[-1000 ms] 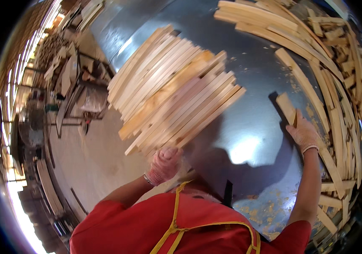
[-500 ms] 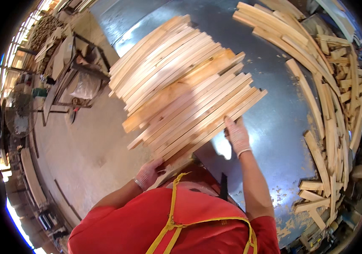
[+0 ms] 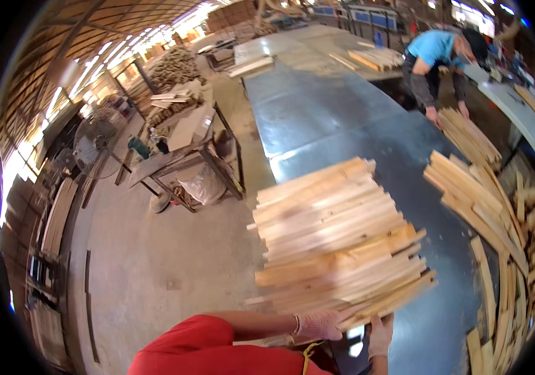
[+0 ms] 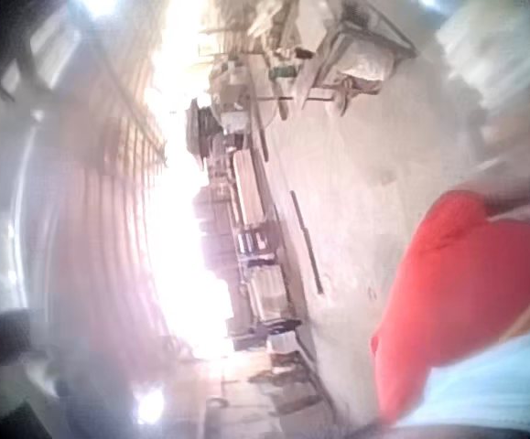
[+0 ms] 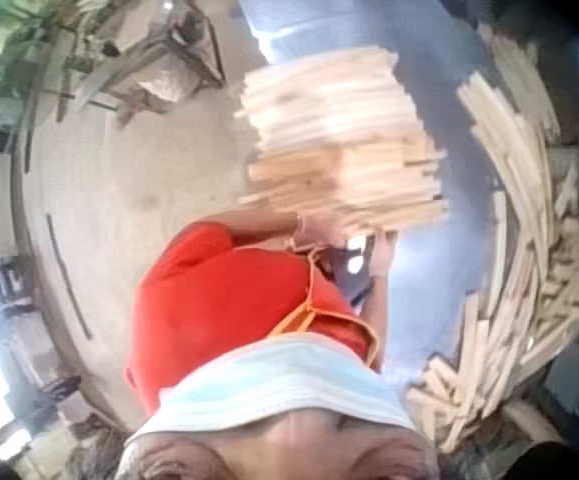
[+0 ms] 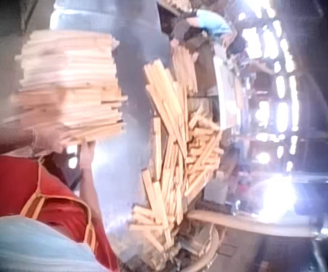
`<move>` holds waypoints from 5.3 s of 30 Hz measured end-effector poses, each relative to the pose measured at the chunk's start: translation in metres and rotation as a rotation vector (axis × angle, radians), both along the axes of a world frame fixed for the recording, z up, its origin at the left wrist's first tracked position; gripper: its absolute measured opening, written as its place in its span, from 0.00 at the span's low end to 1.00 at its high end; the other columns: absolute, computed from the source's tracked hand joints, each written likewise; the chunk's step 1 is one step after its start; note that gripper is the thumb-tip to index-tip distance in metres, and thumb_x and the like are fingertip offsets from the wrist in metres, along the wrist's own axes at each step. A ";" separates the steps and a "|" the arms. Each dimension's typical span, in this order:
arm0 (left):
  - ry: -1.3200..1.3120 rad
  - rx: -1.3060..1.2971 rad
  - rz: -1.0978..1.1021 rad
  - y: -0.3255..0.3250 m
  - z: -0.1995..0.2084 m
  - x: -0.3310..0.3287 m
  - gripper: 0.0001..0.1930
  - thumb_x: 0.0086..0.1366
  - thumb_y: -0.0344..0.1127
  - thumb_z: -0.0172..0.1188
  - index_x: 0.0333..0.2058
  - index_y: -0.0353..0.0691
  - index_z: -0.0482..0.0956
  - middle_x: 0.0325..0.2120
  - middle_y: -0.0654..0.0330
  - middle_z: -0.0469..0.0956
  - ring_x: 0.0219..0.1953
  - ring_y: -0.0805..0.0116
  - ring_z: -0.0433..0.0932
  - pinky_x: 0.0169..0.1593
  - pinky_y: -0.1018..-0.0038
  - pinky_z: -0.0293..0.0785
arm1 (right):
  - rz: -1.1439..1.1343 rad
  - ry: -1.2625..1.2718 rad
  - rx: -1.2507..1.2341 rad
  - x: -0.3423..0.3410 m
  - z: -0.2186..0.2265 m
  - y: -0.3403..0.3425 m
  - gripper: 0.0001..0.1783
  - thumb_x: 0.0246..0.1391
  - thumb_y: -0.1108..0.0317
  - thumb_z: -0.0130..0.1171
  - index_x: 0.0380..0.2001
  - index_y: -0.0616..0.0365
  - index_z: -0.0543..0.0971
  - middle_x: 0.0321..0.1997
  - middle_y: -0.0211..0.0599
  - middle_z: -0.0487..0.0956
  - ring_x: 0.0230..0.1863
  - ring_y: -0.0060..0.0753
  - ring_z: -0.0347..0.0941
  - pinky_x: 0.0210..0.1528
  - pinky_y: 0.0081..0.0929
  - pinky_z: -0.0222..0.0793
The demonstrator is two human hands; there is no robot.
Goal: The person repeatedly picks up individual wooden planks from a large pile on a metal table and stacks them into a neat pile. The person wears gloves and a red shirt while performing this repetitive sorting task in a workshop environment.
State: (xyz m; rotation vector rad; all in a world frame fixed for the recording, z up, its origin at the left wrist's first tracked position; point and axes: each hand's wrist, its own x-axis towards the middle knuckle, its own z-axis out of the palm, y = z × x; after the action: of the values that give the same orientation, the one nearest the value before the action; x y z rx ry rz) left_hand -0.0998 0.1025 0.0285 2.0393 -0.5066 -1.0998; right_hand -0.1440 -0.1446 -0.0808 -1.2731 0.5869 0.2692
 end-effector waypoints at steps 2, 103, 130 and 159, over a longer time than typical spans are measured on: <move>-0.201 -0.083 0.092 0.011 0.011 0.002 0.45 0.65 0.42 0.63 0.79 0.50 0.56 0.46 0.43 0.81 0.44 0.45 0.81 0.47 0.56 0.81 | -0.168 0.029 -0.091 0.003 0.012 0.005 0.32 0.66 0.68 0.62 0.70 0.53 0.66 0.41 0.29 0.77 0.29 0.19 0.70 0.26 0.21 0.67; -1.090 0.221 -0.324 -0.068 -0.066 -0.053 0.40 0.54 0.39 0.71 0.67 0.41 0.71 0.67 0.48 0.69 0.68 0.41 0.67 0.69 0.49 0.63 | 0.265 -0.145 -0.717 -0.065 0.058 -0.108 0.20 0.61 0.52 0.59 0.48 0.55 0.76 0.41 0.57 0.84 0.47 0.65 0.80 0.51 0.56 0.75; -0.704 0.195 -0.768 -0.253 -0.072 -0.085 0.33 0.60 0.45 0.74 0.62 0.42 0.75 0.45 0.57 0.80 0.49 0.55 0.80 0.52 0.58 0.75 | -1.020 0.864 -1.012 -0.411 0.065 -0.475 0.41 0.53 0.60 0.72 0.69 0.59 0.72 0.60 0.56 0.81 0.58 0.56 0.80 0.61 0.47 0.76; -0.893 -0.168 -0.495 -0.157 -0.066 -0.092 0.40 0.55 0.44 0.76 0.65 0.36 0.73 0.66 0.46 0.70 0.69 0.39 0.67 0.71 0.46 0.63 | -0.283 -0.153 -1.276 -0.234 0.040 -0.311 0.02 0.59 0.74 0.62 0.33 0.57 0.78 0.36 0.39 0.80 0.34 0.42 0.76 0.38 0.36 0.75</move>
State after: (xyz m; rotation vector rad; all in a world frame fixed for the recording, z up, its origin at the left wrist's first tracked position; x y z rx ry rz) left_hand -0.1921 -0.0547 -0.0372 2.2292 -1.5487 -0.2965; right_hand -0.3777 -0.4557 -0.0406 -2.3603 0.8260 -0.5422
